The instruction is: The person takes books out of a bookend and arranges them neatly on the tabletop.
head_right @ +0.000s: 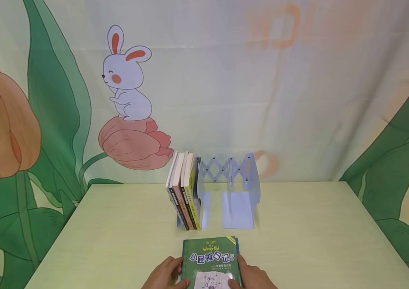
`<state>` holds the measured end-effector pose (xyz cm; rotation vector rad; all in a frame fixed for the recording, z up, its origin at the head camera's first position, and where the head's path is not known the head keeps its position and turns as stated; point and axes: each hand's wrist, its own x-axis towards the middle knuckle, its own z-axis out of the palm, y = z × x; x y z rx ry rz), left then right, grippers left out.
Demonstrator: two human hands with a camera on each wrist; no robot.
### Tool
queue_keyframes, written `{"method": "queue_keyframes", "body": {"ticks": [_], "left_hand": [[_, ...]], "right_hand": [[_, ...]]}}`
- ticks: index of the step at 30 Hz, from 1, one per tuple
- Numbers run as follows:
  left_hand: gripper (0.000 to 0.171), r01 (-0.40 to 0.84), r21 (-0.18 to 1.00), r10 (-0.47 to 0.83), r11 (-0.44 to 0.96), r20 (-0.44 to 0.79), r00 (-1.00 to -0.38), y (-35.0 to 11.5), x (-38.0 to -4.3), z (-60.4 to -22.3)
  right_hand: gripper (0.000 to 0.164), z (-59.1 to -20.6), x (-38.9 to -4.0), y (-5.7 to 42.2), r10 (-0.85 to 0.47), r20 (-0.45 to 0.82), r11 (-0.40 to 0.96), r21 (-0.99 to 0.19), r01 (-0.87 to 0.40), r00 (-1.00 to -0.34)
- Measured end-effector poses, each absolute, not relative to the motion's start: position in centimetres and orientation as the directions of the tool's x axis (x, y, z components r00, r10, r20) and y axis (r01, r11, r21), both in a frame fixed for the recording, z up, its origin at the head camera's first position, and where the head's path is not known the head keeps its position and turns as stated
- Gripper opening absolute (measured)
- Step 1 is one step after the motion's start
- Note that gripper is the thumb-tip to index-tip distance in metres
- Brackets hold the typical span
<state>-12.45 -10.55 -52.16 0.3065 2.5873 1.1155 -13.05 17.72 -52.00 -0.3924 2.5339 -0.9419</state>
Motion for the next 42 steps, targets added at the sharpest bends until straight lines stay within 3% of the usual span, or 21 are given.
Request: {"method": "queue_keyframes", "body": {"ticks": [8,18,28,32,37,42], "left_hand": [[0.072,0.067,0.732,0.292,0.678,-0.184,-0.939,-10.5,-12.3,-52.0],[0.070,0.045,0.560,0.167,0.827,-0.169,-0.971,-9.7,-12.0,-50.5],[0.070,0.184,0.529,0.250,0.828,-0.056,-0.967,-9.6,-11.1,-50.0],[0.074,0.265,0.507,0.284,0.820,0.042,-0.958,-9.7,-10.9,-50.3],[0.082,0.284,0.483,0.288,0.828,0.068,-0.955,-9.5,-10.7,-50.4],[0.084,0.290,0.500,0.280,0.816,0.097,-0.955,-9.1,-10.6,-50.3]], "right_hand": [[0.086,-51.2,-13.0,17.5,-0.271,-0.352,0.774,-0.634,0.015,-0.896],[0.069,-51.1,-12.9,18.4,-0.343,-0.153,0.781,-0.594,-0.191,-0.927],[0.062,-51.3,-12.3,18.4,-0.362,0.049,0.775,-0.540,-0.330,-0.931],[0.069,-51.1,-12.4,18.2,-0.371,0.028,0.780,-0.533,-0.328,-0.928],[0.075,-51.0,-12.6,17.9,-0.382,-0.015,0.784,-0.535,-0.315,-0.924],[0.073,-51.3,-12.4,17.8,-0.423,0.101,0.738,-0.539,-0.407,-0.900]]}}
